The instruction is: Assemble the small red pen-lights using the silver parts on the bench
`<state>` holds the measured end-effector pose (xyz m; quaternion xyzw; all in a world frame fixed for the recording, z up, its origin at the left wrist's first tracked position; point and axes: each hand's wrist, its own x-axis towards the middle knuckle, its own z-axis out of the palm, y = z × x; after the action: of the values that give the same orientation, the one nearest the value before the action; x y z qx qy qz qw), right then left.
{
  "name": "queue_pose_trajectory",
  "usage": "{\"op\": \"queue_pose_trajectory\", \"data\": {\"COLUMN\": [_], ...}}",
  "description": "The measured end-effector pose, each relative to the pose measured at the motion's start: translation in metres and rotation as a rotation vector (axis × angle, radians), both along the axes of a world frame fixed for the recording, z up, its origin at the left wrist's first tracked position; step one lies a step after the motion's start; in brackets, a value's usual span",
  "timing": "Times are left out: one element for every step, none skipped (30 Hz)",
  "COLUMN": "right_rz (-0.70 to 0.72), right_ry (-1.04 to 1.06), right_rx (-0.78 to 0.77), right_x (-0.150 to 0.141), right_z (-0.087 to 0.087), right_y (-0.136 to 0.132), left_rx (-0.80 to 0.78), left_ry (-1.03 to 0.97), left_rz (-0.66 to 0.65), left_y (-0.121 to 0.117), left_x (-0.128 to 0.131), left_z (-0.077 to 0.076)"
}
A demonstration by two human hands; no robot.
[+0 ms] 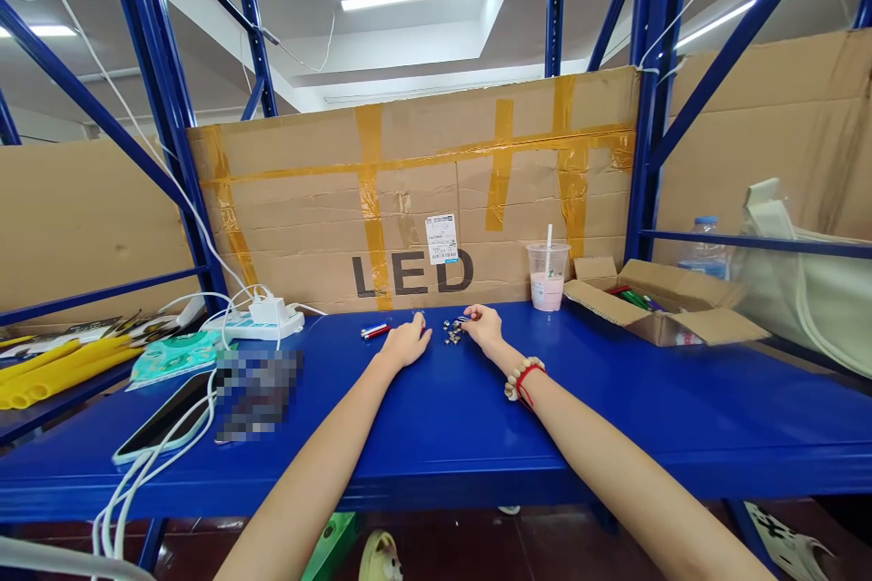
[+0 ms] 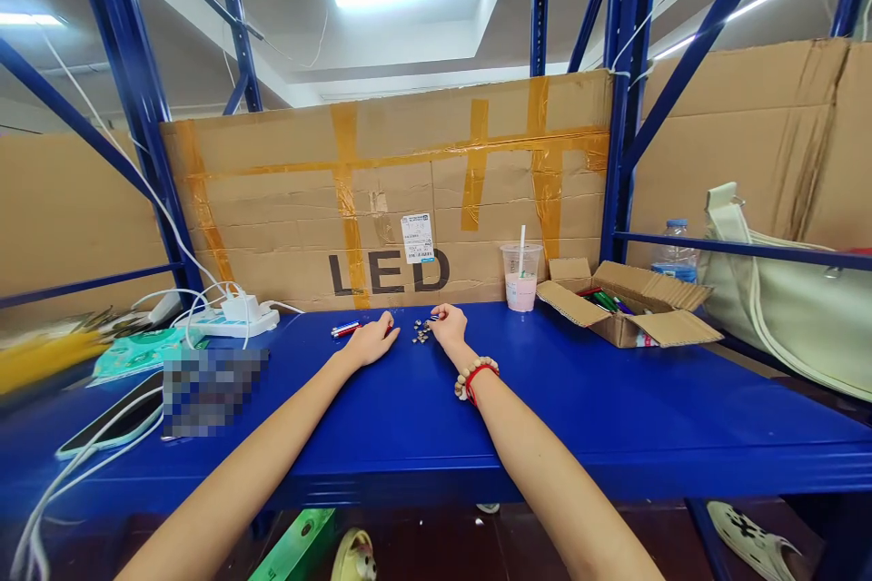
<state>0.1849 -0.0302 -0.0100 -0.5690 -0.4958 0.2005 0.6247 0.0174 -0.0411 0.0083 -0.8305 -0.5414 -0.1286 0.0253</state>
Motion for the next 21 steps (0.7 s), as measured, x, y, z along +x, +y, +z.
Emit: {"op": "queue_pose_trajectory", "data": {"right_rz": [-0.013, -0.024, -0.032, -0.037, -0.039, -0.038, -0.037, -0.033, -0.029, -0.024, -0.020, -0.016, -0.013, -0.010, -0.009, -0.007, -0.004, -0.001, 0.002, 0.005, 0.008], "right_ry": [0.000, -0.001, -0.001, -0.002, -0.002, -0.002, 0.000, 0.003, 0.007, 0.012, 0.016, 0.020, 0.025, 0.029, 0.033, 0.038, 0.042, 0.046, 0.049, 0.051, 0.053], "right_rx": [-0.004, -0.008, -0.011, -0.014, -0.015, -0.016, -0.015, -0.014, -0.011, -0.007, -0.003, 0.001, 0.006, 0.011, 0.015, 0.018, 0.020, 0.022, 0.023, 0.023, 0.022], "right_x": [0.0007, 0.0013, 0.0018, 0.0020, 0.0020, 0.0018, 0.0015, 0.0011, 0.0006, 0.0002, -0.0001, -0.0003, -0.0004, -0.0004, -0.0003, -0.0002, -0.0002, -0.0001, -0.0002, -0.0002, -0.0004], "right_z": [-0.0001, -0.0001, -0.0001, 0.0000, 0.0001, 0.0002, 0.0004, 0.0006, 0.0007, 0.0009, 0.0009, 0.0008, 0.0006, 0.0003, 0.0000, -0.0003, -0.0007, -0.0009, -0.0012, -0.0013, -0.0014], "right_y": [0.0002, 0.0004, 0.0006, 0.0006, 0.0004, 0.0002, -0.0002, -0.0007, -0.0012, -0.0016, -0.0020, -0.0021, -0.0022, -0.0020, -0.0018, -0.0015, -0.0011, -0.0008, -0.0006, -0.0005, -0.0004], "left_rx": [0.005, 0.008, 0.008, 0.007, 0.004, 0.001, -0.001, -0.003, -0.004, -0.004, -0.005, -0.008, -0.011, -0.013, -0.013, -0.012, -0.011, -0.011, -0.012, -0.012, -0.011], "left_ry": [0.006, 0.012, 0.016, 0.019, 0.020, 0.020, 0.019, 0.016, 0.014, 0.010, 0.006, 0.002, -0.002, -0.005, -0.008, -0.011, -0.012, -0.012, -0.010, -0.007, -0.003], "left_rz": [0.001, 0.000, 0.001, 0.002, 0.003, 0.004, 0.003, 0.003, 0.001, -0.003, -0.006, -0.009, -0.011, -0.011, -0.011, -0.011, -0.011, -0.010, -0.008, -0.006, -0.005], "left_y": [0.0004, 0.0009, 0.0012, 0.0016, 0.0018, 0.0020, 0.0022, 0.0023, 0.0024, 0.0024, 0.0025, 0.0025, 0.0025, 0.0025, 0.0025, 0.0026, 0.0027, 0.0030, 0.0033, 0.0037, 0.0041], "left_x": [0.0000, 0.0001, 0.0001, 0.0002, 0.0002, 0.0002, 0.0001, 0.0000, -0.0002, -0.0004, -0.0005, -0.0007, -0.0008, -0.0008, -0.0009, -0.0008, -0.0008, -0.0007, -0.0007, -0.0007, -0.0006], "left_z": [-0.0003, -0.0005, -0.0006, -0.0007, -0.0008, -0.0008, -0.0008, -0.0008, -0.0008, -0.0009, -0.0011, -0.0012, -0.0013, -0.0015, -0.0016, -0.0017, -0.0019, -0.0021, -0.0024, -0.0027, -0.0031]}}
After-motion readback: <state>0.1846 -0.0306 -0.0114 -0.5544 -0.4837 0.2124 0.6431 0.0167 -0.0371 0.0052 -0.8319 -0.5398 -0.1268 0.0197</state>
